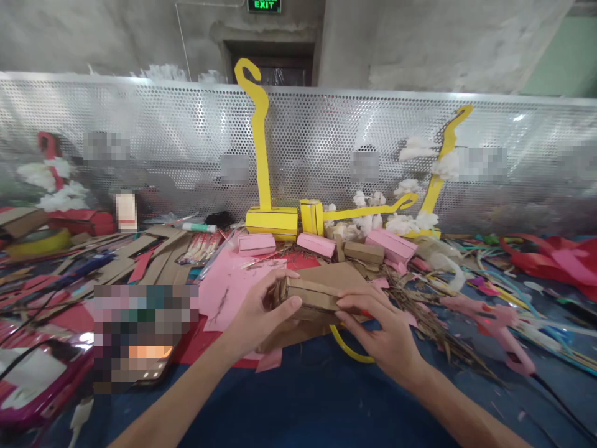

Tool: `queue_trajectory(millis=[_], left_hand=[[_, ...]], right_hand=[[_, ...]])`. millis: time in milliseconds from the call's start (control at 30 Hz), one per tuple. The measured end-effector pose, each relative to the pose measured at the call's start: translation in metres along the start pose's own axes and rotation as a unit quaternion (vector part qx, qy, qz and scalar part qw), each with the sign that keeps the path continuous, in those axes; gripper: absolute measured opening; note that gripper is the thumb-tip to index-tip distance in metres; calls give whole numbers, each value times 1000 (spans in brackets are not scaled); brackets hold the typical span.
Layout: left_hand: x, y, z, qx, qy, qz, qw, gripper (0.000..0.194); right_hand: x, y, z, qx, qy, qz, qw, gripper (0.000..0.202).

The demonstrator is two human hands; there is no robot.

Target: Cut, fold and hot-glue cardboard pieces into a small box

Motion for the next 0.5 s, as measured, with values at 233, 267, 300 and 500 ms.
queue_trajectory(millis=[233,267,300,500], left_hand=[[-8,2,-1,32,68,-12,997,40],[-8,2,-1,32,74,-15,997,39],[-8,2,-1,32,78,-15,996,38],[-5,2,-4,22,57,-7,998,31]], right_hand=[[0,-2,0,-2,-6,7,1000,15],[-1,-3,0,0,-10,0,1000,15],[-3,-3,-1,1,-14,-3,1000,15],[-7,-1,0,-6,-19,-8,1000,16]])
Point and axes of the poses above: each hand's wrist, its own y-axis away from the middle knuckle, its own x-axis out of the back of the hand, z = x × y, the point moved 6 cm from there along -y, towards the middle knuckle, and after that the axes turned 7 degrees about y, right-handed, at the moved point
